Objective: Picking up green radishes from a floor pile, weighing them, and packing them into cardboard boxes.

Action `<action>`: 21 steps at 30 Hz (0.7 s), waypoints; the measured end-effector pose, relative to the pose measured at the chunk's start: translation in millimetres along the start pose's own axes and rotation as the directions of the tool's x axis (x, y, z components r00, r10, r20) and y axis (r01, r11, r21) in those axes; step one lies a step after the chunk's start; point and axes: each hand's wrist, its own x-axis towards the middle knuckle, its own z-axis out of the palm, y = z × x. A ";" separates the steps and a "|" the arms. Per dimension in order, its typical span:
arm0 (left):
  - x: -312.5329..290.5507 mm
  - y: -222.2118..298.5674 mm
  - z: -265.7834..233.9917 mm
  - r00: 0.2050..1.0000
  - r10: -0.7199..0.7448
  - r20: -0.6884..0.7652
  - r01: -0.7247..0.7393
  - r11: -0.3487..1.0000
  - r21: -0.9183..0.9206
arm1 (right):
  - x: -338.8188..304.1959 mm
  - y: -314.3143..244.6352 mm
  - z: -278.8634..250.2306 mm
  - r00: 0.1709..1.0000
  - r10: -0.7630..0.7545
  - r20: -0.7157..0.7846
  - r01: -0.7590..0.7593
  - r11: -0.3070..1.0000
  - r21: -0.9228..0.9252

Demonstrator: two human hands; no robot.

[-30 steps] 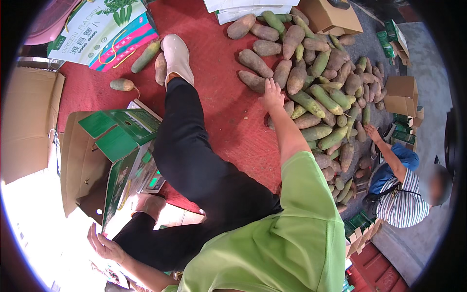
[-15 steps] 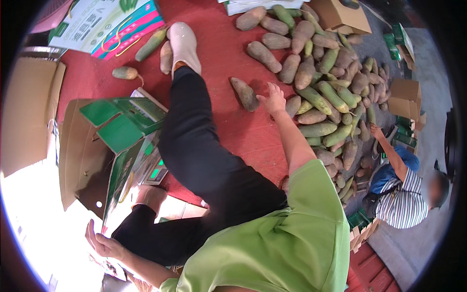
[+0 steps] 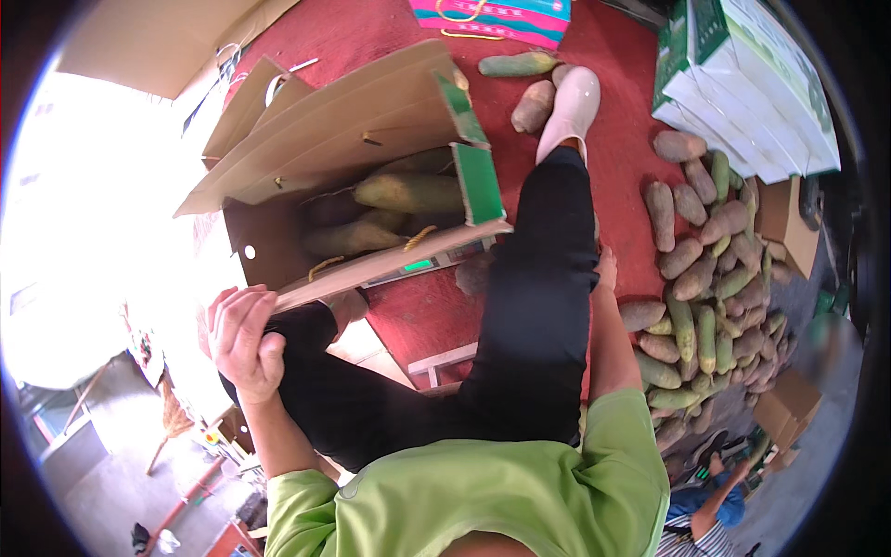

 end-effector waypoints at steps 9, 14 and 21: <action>1.2 -2.9 -9.9 0.993 0.104 0.054 -0.098 0.991 -0.092 | 50.4 24.1 17.5 0.996 0.089 0.007 -0.088 0.996 -0.022; 4.4 -11.5 -3.8 0.993 0.110 0.047 -0.099 0.977 -0.188 | 70.0 84.7 -22.9 0.999 0.017 0.050 -0.028 0.974 0.224; 0.5 -8.0 -14.8 0.995 0.078 0.057 -0.068 0.984 -0.164 | -76.5 -142.1 -200.6 0.949 -0.294 -0.116 0.307 0.772 0.556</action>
